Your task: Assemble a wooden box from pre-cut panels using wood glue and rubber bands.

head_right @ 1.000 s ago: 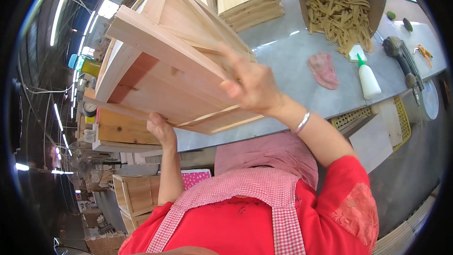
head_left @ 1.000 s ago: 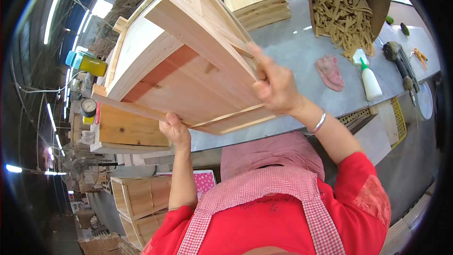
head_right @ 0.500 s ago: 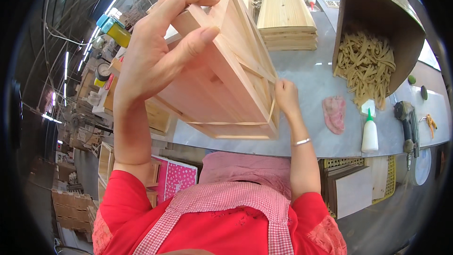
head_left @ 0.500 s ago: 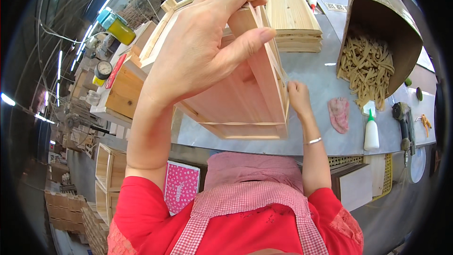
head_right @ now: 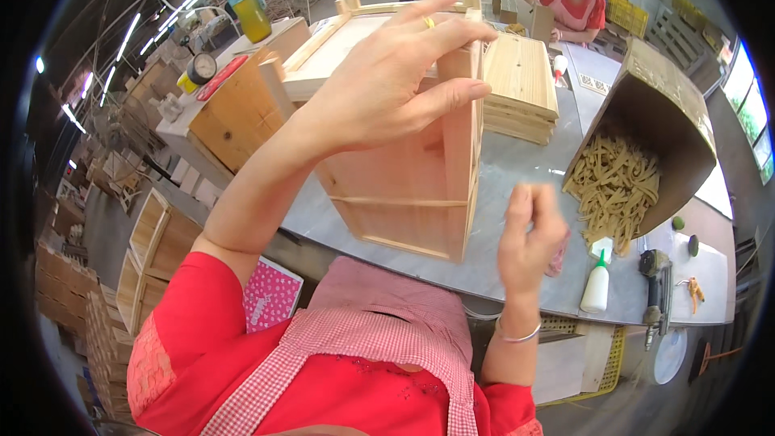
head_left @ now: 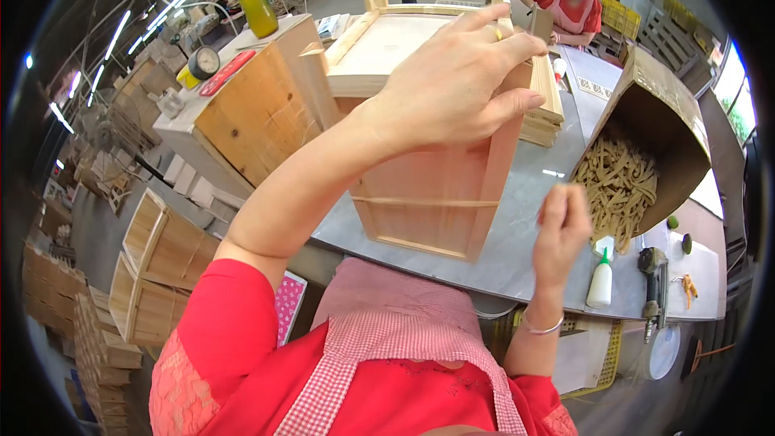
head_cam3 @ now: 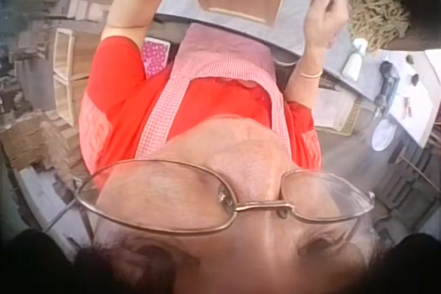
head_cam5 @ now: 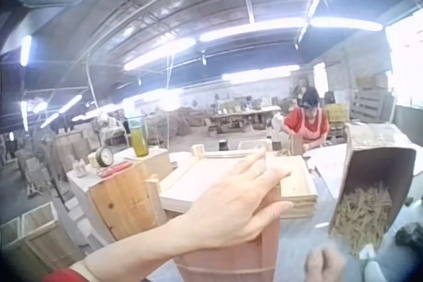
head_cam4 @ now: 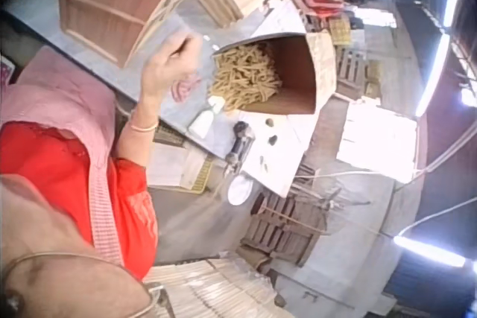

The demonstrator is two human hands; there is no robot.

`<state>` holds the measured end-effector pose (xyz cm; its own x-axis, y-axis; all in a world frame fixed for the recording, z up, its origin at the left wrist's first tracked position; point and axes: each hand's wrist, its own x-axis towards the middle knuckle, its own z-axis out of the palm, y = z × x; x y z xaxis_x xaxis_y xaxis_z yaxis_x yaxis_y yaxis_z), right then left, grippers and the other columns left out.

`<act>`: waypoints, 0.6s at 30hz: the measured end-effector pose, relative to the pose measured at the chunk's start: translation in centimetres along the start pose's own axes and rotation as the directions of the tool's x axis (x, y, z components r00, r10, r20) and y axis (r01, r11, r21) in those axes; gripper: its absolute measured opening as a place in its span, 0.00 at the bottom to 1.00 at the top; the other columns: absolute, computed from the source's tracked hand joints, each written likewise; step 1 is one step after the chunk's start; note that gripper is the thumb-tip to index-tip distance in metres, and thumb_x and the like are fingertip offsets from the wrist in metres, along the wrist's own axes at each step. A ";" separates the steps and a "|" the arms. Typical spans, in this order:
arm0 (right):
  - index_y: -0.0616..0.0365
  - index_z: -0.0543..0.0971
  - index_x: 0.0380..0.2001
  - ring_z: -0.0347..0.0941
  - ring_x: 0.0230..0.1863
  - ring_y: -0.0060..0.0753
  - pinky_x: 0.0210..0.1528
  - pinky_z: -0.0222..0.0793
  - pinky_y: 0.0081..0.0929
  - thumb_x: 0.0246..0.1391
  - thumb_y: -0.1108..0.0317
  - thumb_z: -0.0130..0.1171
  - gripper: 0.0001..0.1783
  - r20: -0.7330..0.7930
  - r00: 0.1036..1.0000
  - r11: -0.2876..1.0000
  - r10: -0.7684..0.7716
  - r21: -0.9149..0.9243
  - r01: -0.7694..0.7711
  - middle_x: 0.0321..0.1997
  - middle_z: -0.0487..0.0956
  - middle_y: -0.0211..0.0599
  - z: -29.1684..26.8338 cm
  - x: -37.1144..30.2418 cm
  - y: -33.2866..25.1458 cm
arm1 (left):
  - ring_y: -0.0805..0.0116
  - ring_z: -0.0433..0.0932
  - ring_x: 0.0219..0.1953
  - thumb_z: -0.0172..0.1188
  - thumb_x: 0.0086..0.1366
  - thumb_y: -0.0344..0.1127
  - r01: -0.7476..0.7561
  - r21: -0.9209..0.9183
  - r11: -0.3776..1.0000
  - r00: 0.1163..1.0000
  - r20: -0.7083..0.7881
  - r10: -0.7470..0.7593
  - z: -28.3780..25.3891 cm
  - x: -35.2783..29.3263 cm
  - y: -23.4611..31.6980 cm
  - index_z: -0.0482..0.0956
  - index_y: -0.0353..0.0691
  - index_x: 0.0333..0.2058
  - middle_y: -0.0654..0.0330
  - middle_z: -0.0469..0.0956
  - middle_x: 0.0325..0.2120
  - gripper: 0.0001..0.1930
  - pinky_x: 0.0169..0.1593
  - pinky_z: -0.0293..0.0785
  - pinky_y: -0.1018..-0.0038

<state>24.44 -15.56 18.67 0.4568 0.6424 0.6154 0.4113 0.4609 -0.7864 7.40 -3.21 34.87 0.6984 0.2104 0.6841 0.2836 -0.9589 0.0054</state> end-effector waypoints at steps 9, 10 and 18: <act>0.63 0.80 0.43 0.75 0.37 0.28 0.39 0.72 0.23 0.55 0.77 0.62 0.11 0.034 0.771 0.762 -0.636 -0.130 0.634 0.44 0.79 0.40 4.0 10.6 -7.5 | 0.57 0.76 0.50 0.68 0.57 0.31 0.188 0.217 0.958 0.798 -0.603 -0.020 -6.8 -9.9 -5.2 0.84 0.38 0.38 0.59 0.82 0.38 0.10 0.54 0.72 0.66; 0.63 0.80 0.41 0.75 0.37 0.28 0.39 0.72 0.23 0.54 0.77 0.63 0.10 0.045 0.772 0.760 -0.634 -0.149 0.633 0.43 0.79 0.40 4.2 11.0 -7.2 | 0.59 0.78 0.47 0.68 0.57 0.30 0.221 0.133 0.966 0.800 -0.592 -0.102 -6.5 -10.5 -5.3 0.84 0.38 0.37 0.60 0.82 0.36 0.09 0.51 0.73 0.68; 0.65 0.76 0.28 0.73 0.33 0.27 0.37 0.69 0.22 0.51 0.81 0.63 0.04 0.017 0.671 0.656 -0.741 -0.190 0.730 0.32 0.79 0.38 5.9 12.2 -6.9 | 0.63 0.81 0.40 0.68 0.54 0.25 0.116 0.024 0.993 0.779 -0.623 -0.076 -5.2 -11.1 -8.1 0.83 0.36 0.34 0.58 0.83 0.34 0.07 0.45 0.76 0.71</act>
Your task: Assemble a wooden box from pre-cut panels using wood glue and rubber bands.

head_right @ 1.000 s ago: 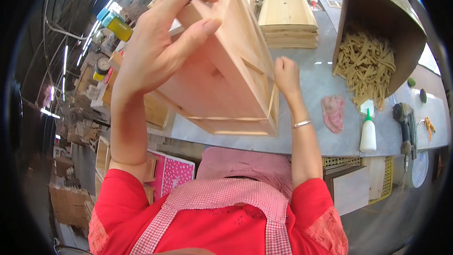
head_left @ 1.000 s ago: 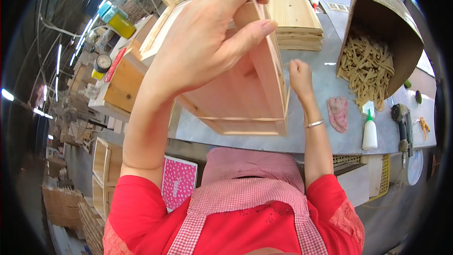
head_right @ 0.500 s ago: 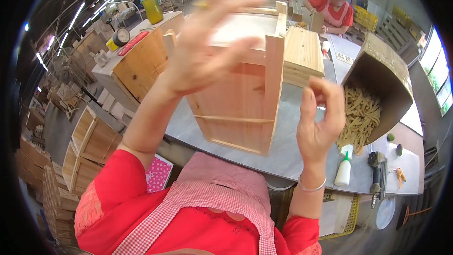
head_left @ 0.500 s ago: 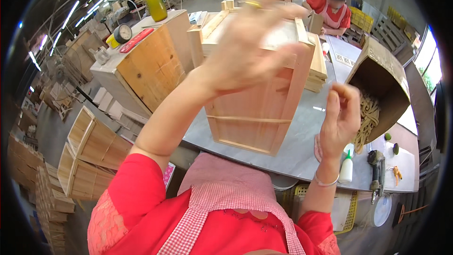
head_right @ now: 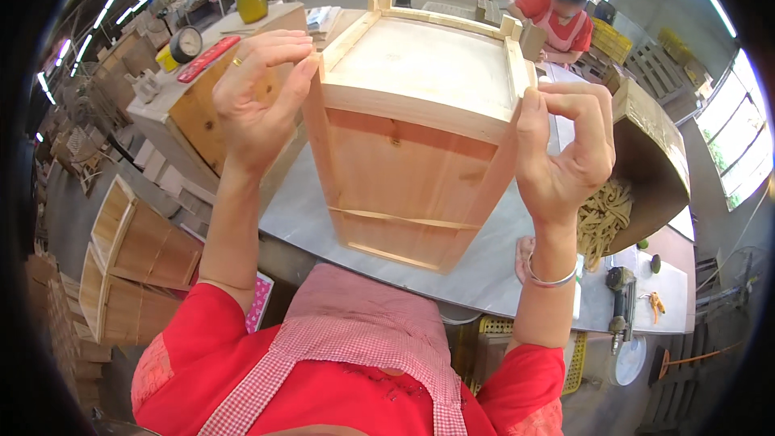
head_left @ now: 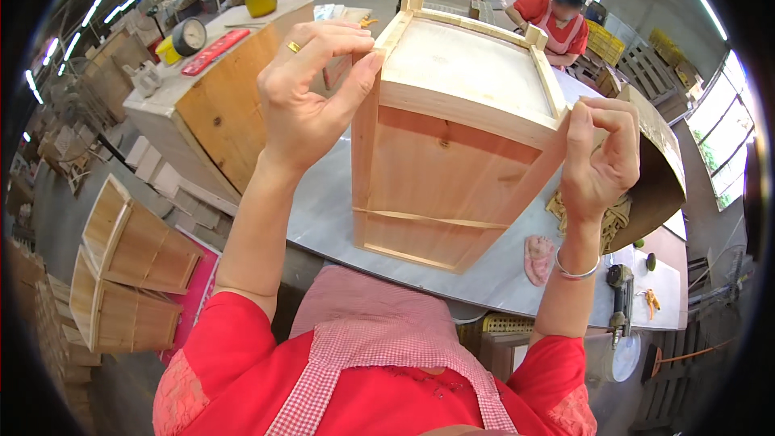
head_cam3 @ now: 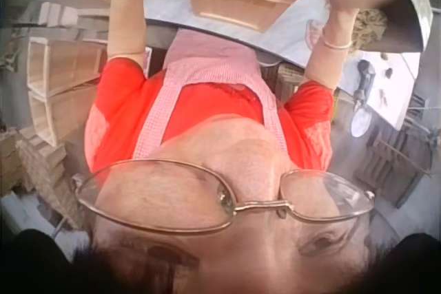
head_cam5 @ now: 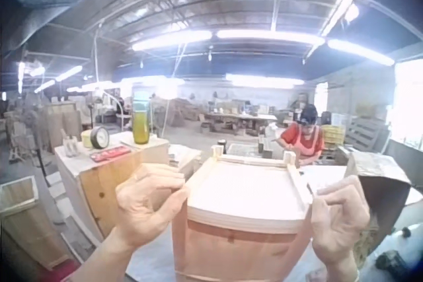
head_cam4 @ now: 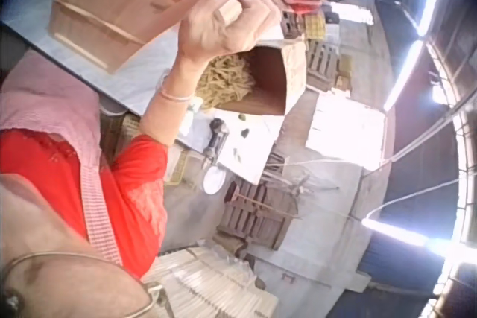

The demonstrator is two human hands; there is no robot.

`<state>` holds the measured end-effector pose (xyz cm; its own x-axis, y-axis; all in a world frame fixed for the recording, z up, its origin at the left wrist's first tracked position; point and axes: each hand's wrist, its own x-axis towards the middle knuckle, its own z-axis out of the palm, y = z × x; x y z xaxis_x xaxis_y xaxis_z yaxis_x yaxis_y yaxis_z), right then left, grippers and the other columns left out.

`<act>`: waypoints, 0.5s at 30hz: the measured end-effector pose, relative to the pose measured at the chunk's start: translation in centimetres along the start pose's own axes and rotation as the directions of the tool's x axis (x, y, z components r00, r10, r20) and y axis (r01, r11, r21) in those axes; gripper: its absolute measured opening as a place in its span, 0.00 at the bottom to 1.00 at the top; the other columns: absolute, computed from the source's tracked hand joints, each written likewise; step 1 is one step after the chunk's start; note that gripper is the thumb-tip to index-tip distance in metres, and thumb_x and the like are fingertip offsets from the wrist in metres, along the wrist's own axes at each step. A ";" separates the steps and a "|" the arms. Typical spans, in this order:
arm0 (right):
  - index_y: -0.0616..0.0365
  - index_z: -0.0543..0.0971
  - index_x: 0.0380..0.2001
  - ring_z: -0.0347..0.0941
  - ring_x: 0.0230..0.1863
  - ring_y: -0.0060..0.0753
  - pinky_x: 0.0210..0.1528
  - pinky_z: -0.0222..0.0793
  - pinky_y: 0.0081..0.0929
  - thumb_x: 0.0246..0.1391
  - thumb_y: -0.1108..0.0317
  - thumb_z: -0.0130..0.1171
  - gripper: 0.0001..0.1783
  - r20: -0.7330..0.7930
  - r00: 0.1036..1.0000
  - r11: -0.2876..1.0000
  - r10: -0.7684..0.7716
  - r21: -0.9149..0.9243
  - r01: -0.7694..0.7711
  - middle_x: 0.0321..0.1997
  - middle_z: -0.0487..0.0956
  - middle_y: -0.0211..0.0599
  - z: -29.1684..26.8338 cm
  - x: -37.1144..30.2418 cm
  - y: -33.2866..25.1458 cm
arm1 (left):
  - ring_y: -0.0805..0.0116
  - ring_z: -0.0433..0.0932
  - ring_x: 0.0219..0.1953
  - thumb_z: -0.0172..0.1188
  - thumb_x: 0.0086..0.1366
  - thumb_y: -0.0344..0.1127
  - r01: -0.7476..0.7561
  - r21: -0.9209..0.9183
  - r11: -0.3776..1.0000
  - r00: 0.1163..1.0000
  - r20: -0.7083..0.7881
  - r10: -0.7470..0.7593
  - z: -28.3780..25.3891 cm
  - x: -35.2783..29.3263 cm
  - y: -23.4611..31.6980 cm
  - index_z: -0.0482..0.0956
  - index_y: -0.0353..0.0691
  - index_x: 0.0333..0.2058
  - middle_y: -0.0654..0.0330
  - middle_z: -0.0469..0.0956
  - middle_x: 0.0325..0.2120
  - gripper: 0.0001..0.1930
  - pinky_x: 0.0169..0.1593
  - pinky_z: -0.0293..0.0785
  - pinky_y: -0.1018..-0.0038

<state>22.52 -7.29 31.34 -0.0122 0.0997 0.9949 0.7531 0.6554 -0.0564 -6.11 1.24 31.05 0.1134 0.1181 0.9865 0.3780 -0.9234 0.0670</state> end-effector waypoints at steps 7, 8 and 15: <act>0.63 0.74 0.25 0.68 0.33 0.21 0.40 0.67 0.20 0.58 0.81 0.56 0.07 -0.112 0.991 0.996 0.074 -0.046 -0.079 0.30 0.77 0.33 1.8 -0.4 0.2 | 0.61 0.79 0.44 0.62 0.63 0.34 0.225 -0.350 0.909 0.974 0.052 -0.220 -1.0 -0.9 -0.7 0.79 0.35 0.41 0.54 0.81 0.36 0.11 0.47 0.73 0.70; 0.63 0.76 0.26 0.68 0.32 0.20 0.40 0.67 0.19 0.60 0.79 0.55 0.07 -0.090 0.992 0.995 0.091 -0.035 -0.094 0.31 0.77 0.32 1.5 -0.7 0.6 | 0.58 0.77 0.50 0.58 0.68 0.40 0.423 -0.541 0.727 0.900 0.162 -0.404 -1.5 -1.7 -0.2 0.76 0.34 0.47 0.51 0.80 0.39 0.16 0.54 0.70 0.68; 0.63 0.77 0.23 0.69 0.26 0.21 0.33 0.67 0.22 0.62 0.69 0.58 0.14 -0.243 0.957 0.958 0.156 -0.200 -0.207 0.23 0.77 0.31 2.1 -0.4 -1.1 | 0.72 0.75 0.32 0.55 0.69 0.48 0.943 -0.230 -0.242 -0.061 0.594 -0.802 5.8 -19.5 -12.3 0.78 0.42 0.38 0.64 0.75 0.30 0.14 0.39 0.75 0.68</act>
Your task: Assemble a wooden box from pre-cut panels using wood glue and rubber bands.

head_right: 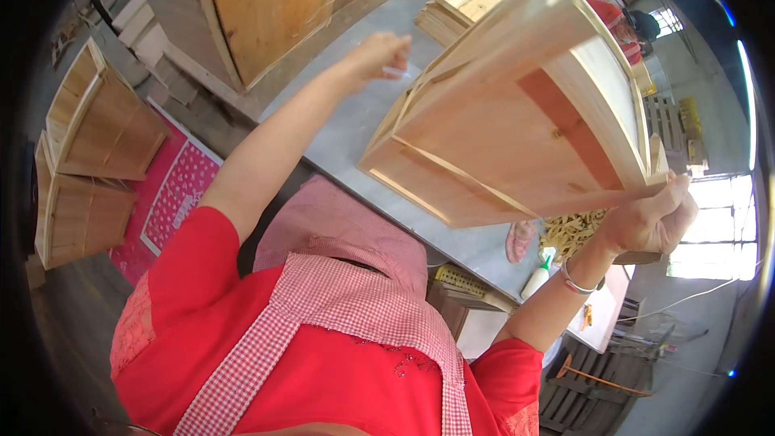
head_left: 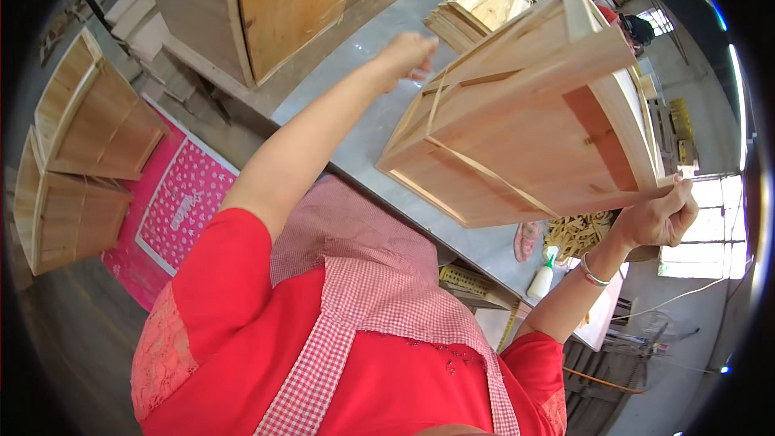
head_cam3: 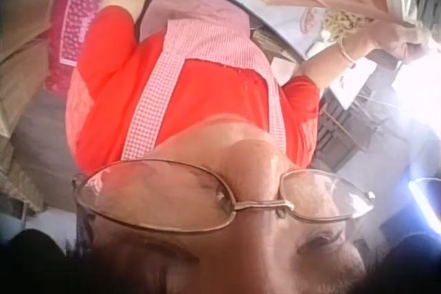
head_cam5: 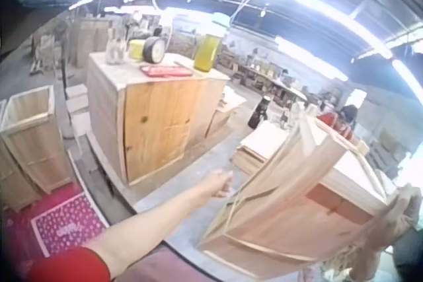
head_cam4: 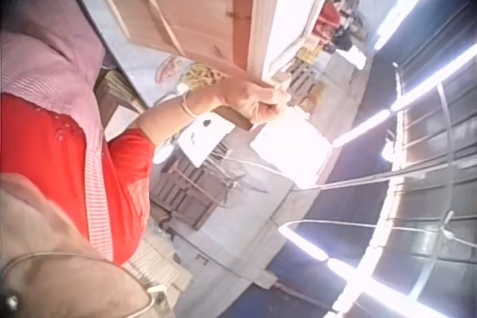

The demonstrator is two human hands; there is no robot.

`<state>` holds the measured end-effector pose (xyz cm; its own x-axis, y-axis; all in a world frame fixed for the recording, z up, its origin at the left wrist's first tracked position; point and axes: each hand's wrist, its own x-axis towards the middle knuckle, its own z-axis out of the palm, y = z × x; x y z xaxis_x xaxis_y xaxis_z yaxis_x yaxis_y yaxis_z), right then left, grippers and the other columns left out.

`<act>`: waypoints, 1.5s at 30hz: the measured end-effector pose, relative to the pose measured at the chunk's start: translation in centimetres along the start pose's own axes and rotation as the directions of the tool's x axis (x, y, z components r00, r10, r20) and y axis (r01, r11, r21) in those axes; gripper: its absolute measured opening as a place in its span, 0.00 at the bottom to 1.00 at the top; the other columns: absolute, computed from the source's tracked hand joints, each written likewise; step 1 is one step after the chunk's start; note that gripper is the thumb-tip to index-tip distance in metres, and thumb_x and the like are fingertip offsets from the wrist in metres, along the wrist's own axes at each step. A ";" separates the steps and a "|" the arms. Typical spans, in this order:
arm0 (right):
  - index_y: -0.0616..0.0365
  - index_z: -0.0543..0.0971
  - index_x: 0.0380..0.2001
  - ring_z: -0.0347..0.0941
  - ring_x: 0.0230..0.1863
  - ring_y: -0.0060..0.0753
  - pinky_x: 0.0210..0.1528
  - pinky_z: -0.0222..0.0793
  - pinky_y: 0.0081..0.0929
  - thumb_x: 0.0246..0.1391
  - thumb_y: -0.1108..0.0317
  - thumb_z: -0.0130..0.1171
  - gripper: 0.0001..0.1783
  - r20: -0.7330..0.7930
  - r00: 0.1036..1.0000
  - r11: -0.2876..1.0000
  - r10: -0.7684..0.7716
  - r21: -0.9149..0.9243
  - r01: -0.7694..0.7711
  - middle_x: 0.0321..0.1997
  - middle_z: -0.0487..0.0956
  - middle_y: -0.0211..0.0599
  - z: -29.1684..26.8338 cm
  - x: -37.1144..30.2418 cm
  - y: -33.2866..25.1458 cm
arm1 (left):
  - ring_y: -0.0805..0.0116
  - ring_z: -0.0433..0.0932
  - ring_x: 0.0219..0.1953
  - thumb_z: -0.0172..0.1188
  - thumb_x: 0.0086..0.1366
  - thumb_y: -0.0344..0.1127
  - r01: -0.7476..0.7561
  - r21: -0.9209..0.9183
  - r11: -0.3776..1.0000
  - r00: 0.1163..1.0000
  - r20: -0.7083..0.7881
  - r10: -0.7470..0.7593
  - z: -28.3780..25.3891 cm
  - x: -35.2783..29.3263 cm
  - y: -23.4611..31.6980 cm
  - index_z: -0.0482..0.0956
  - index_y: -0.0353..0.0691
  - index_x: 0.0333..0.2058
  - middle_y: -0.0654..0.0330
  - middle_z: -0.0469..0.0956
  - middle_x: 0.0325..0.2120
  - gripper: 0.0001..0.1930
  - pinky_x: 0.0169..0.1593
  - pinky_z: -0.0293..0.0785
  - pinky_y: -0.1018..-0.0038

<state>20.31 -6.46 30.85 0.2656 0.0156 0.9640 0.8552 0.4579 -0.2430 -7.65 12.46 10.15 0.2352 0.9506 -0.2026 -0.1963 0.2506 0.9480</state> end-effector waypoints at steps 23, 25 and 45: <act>0.62 0.69 0.19 0.65 0.23 0.20 0.27 0.63 0.20 0.59 0.77 0.54 0.14 -0.042 0.990 0.987 -0.133 0.085 0.136 0.19 0.72 0.30 1.4 -0.1 1.6 | 0.74 0.62 0.16 0.54 0.67 0.60 0.006 0.254 0.967 0.987 0.152 -0.046 -1.0 -4.2 -0.3 0.74 0.43 0.20 0.67 0.65 0.14 0.27 0.21 0.54 0.73; 0.62 0.70 0.22 0.65 0.24 0.21 0.28 0.64 0.20 0.58 0.80 0.53 0.10 -0.037 0.992 0.987 -0.119 0.107 0.123 0.22 0.73 0.31 1.8 -0.4 1.4 | 0.75 0.63 0.18 0.53 0.67 0.62 0.153 0.253 0.955 0.963 0.180 -0.202 0.0 -7.8 -2.0 0.73 0.44 0.19 0.68 0.65 0.14 0.28 0.22 0.55 0.74; 0.61 0.66 0.18 0.66 0.28 0.26 0.33 0.64 0.23 0.58 0.75 0.60 0.17 -0.037 0.998 0.987 -0.058 0.151 0.063 0.23 0.70 0.33 0.8 -0.3 0.7 | 0.61 0.80 0.50 0.64 0.63 0.29 -0.904 0.421 -0.079 0.039 0.266 0.963 8.3 -16.0 14.8 0.80 0.37 0.45 0.53 0.81 0.45 0.12 0.52 0.74 0.70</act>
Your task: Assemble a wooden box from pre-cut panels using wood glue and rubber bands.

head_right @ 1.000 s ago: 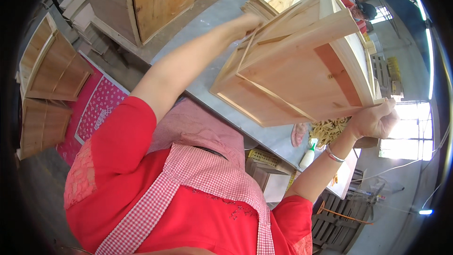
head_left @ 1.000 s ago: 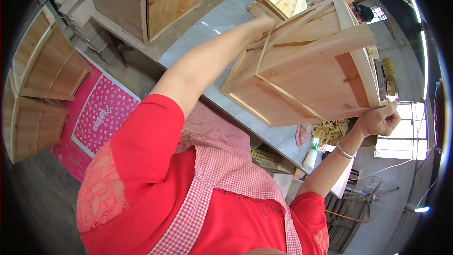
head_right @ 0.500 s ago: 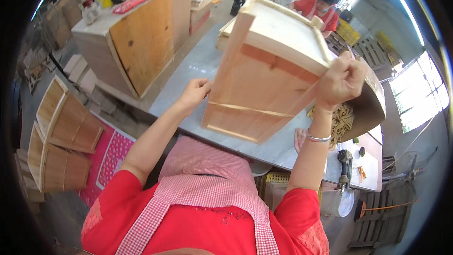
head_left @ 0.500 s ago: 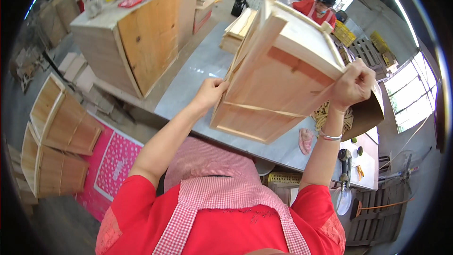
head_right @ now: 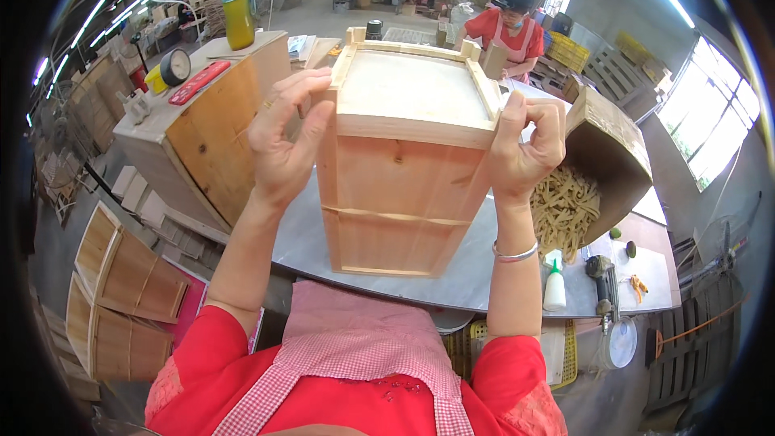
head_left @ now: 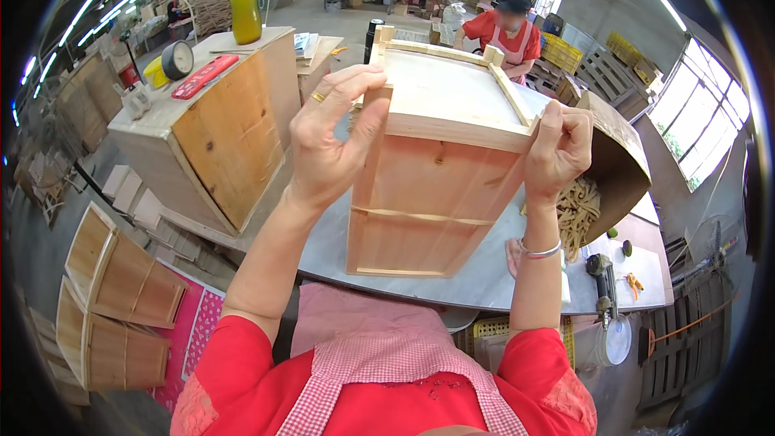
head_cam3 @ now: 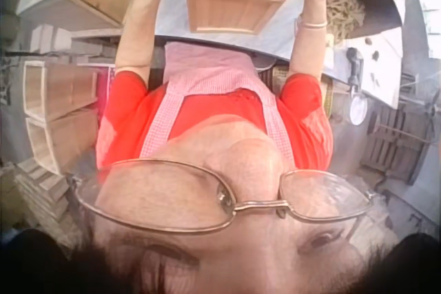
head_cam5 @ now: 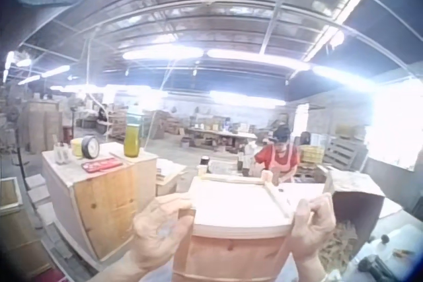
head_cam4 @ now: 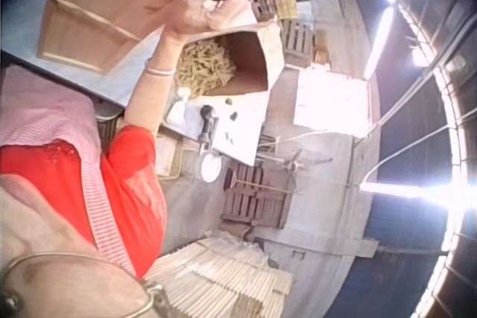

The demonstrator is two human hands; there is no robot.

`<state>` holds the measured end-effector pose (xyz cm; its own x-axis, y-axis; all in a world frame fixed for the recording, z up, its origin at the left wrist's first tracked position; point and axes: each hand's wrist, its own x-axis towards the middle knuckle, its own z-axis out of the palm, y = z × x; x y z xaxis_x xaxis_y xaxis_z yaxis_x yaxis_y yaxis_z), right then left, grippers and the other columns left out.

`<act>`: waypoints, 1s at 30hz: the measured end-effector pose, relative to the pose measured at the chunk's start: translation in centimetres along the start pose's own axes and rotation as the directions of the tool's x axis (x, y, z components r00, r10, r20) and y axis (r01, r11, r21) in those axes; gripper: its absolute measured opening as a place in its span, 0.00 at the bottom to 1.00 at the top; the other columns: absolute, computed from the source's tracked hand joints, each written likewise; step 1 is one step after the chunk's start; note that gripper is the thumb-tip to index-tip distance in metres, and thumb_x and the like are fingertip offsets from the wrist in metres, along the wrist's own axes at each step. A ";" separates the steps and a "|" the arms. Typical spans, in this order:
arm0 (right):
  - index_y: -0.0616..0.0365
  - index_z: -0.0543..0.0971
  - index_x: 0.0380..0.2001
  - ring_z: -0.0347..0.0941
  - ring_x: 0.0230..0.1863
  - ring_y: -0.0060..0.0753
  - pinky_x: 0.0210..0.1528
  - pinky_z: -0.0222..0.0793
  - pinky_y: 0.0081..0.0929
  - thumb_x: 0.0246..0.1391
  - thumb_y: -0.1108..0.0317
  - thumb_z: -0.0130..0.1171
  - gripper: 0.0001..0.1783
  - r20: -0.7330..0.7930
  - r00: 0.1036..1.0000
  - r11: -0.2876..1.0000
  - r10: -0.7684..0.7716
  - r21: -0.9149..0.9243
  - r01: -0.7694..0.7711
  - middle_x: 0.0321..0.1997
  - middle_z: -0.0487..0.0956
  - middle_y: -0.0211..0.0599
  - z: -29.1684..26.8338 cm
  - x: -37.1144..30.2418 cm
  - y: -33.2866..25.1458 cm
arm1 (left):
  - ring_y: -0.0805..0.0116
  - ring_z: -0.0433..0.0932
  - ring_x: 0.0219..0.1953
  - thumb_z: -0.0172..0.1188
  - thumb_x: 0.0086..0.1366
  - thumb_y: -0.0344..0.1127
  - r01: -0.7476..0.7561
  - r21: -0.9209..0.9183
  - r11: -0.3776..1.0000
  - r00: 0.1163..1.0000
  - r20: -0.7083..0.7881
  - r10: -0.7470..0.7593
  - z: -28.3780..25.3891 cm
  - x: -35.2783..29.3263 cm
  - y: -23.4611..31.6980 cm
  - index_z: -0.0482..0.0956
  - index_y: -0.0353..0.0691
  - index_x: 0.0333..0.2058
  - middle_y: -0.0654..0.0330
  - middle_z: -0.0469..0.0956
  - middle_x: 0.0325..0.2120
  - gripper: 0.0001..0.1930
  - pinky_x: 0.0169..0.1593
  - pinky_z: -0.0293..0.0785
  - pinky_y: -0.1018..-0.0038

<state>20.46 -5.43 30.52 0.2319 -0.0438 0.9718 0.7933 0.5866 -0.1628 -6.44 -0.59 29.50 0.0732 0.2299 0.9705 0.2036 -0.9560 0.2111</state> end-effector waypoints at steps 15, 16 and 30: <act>0.60 0.70 0.35 0.62 0.32 0.21 0.37 0.63 0.23 0.58 0.61 0.63 0.15 0.422 0.749 0.799 0.511 0.086 -0.595 0.31 0.68 0.28 -5.5 -14.4 0.0 | 0.66 0.79 0.47 0.61 0.64 0.26 0.120 -0.165 0.979 0.991 -0.034 -0.127 0.0 0.1 0.3 0.77 0.35 0.43 0.56 0.79 0.46 0.09 0.47 0.80 0.72; 0.59 0.69 0.31 0.61 0.31 0.21 0.35 0.62 0.23 0.58 0.61 0.64 0.16 0.414 0.753 0.796 0.511 0.102 -0.597 0.30 0.66 0.27 -5.1 -14.1 -0.2 | 0.68 0.78 0.48 0.60 0.65 0.25 0.130 -0.168 0.977 0.988 -0.062 -0.142 -0.3 0.1 0.3 0.77 0.35 0.44 0.57 0.78 0.46 0.09 0.48 0.79 0.73; 0.65 0.67 0.29 0.70 0.28 0.56 0.30 0.66 0.41 0.51 0.58 0.67 0.22 0.926 0.377 0.997 -0.003 -0.025 0.070 0.28 0.73 0.51 3.6 -5.9 -9.5 | 0.69 0.73 0.53 0.55 0.71 0.31 0.556 -0.779 0.290 0.428 -0.031 -0.903 -6.1 -22.3 -11.1 0.75 0.43 0.43 0.60 0.76 0.51 0.04 0.56 0.69 0.63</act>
<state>9.55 -7.86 26.97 -0.4362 0.7305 0.5254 0.8217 0.5614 -0.0983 -16.32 3.74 6.29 -0.1829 0.9563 0.2280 -0.6608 -0.2912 0.6917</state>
